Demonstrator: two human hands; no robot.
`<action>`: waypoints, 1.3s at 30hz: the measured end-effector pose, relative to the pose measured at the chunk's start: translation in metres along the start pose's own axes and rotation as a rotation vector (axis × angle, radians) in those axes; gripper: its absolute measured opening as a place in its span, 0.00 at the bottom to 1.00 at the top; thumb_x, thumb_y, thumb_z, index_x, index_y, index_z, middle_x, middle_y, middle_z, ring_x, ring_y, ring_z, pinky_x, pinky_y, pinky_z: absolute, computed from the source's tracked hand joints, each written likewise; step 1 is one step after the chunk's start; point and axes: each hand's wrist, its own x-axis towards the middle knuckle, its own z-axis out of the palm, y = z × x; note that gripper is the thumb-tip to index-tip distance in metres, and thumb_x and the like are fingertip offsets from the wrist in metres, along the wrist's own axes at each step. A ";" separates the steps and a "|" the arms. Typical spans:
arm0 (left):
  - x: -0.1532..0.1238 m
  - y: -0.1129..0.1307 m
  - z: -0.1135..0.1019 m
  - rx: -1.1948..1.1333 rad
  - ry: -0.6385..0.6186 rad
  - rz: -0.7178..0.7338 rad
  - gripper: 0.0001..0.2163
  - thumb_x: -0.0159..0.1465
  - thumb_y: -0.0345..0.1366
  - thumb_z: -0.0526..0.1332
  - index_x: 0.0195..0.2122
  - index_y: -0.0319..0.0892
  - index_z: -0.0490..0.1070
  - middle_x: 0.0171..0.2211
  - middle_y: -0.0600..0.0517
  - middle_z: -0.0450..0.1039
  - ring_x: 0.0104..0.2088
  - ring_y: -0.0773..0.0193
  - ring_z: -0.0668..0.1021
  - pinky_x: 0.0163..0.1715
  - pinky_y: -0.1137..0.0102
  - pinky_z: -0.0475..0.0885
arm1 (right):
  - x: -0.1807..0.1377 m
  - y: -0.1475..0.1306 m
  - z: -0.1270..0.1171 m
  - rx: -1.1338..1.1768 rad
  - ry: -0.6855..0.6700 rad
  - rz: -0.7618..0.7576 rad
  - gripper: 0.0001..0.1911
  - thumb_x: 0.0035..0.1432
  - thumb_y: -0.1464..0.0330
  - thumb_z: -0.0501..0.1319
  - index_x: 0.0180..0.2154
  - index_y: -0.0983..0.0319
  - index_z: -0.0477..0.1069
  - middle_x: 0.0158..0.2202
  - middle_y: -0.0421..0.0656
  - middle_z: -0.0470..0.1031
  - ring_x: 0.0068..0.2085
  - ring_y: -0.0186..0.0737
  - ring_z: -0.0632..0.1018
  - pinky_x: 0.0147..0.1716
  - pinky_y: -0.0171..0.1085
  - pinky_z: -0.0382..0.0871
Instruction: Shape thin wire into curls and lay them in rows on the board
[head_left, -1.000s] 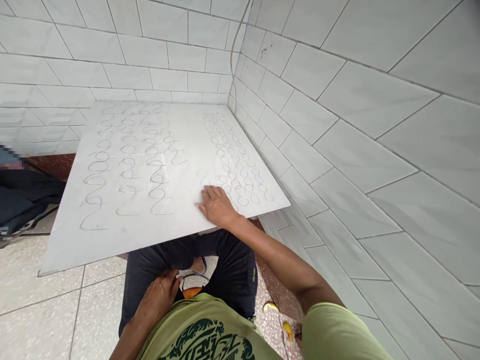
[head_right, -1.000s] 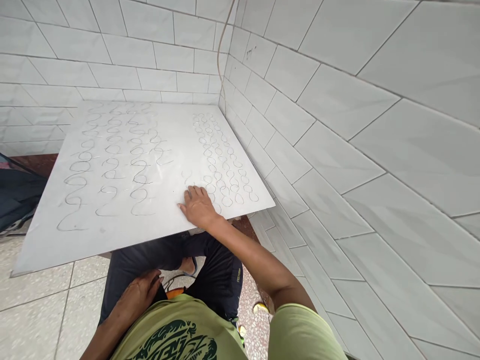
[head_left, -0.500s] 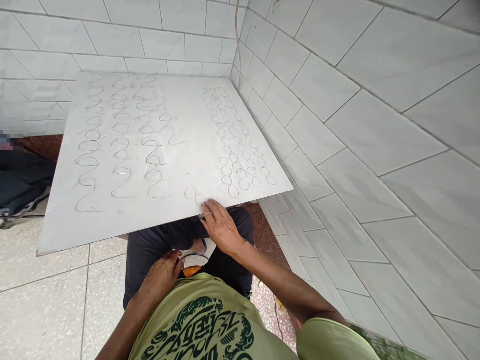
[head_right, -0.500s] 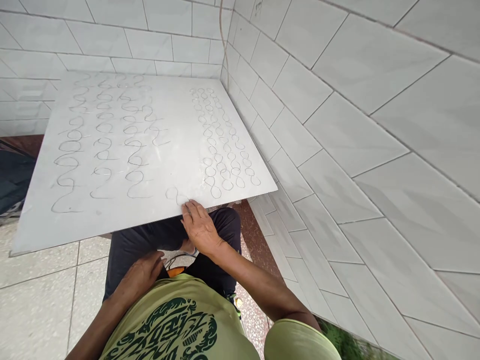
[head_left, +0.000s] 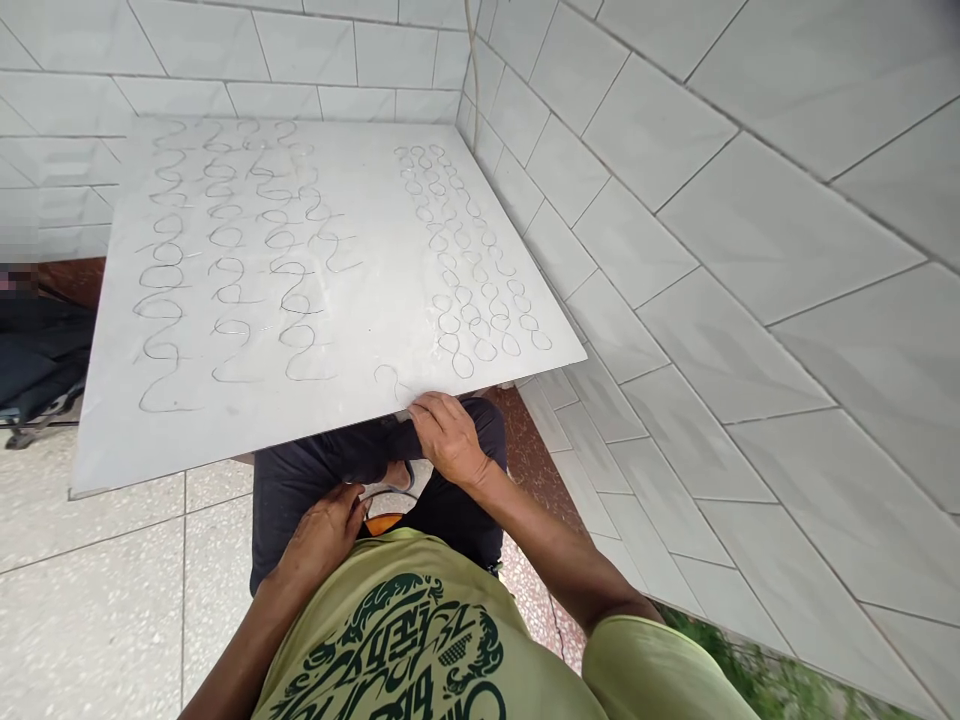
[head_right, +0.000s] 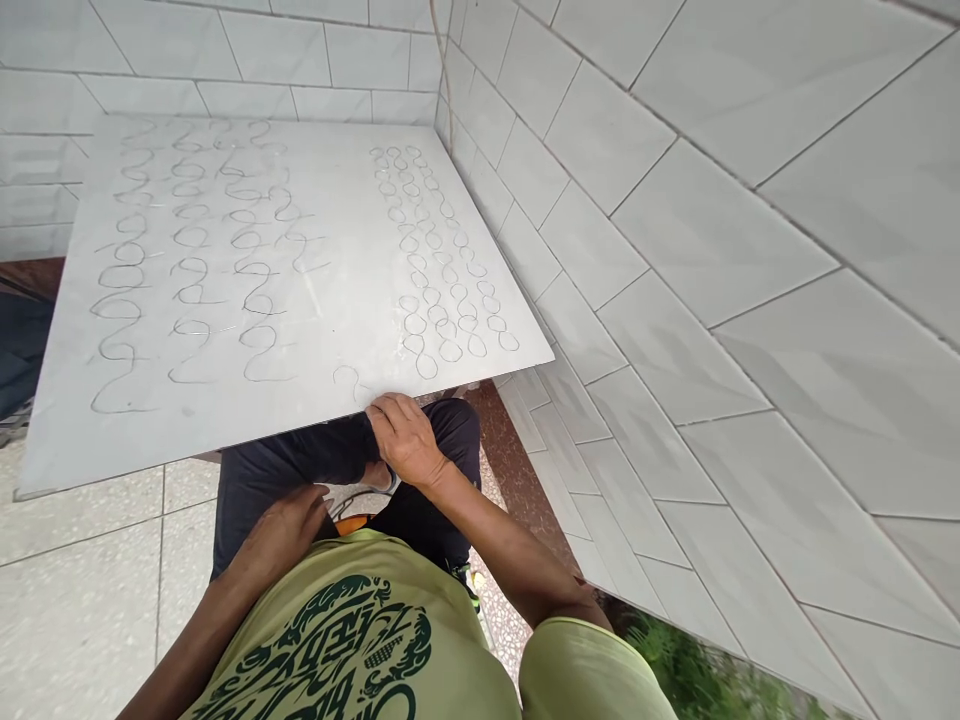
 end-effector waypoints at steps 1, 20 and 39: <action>0.001 0.001 -0.002 -0.036 0.028 0.013 0.17 0.73 0.42 0.51 0.53 0.42 0.75 0.53 0.41 0.79 0.53 0.52 0.80 0.55 0.61 0.71 | 0.001 -0.005 -0.004 0.044 0.015 0.045 0.16 0.73 0.70 0.52 0.50 0.61 0.78 0.50 0.53 0.79 0.54 0.50 0.77 0.60 0.50 0.71; 0.025 0.085 -0.060 -1.050 0.288 -0.029 0.13 0.65 0.43 0.69 0.47 0.43 0.82 0.39 0.48 0.82 0.33 0.65 0.79 0.35 0.69 0.76 | 0.001 -0.065 -0.003 1.405 0.181 0.830 0.13 0.55 0.60 0.73 0.34 0.62 0.75 0.28 0.39 0.78 0.23 0.32 0.76 0.23 0.33 0.69; 0.025 0.079 -0.061 -1.281 0.280 -0.176 0.12 0.63 0.42 0.71 0.43 0.40 0.84 0.30 0.53 0.73 0.25 0.72 0.73 0.25 0.74 0.66 | -0.028 -0.071 0.001 1.475 -0.018 0.734 0.11 0.63 0.59 0.68 0.37 0.61 0.75 0.33 0.42 0.80 0.27 0.35 0.79 0.25 0.34 0.73</action>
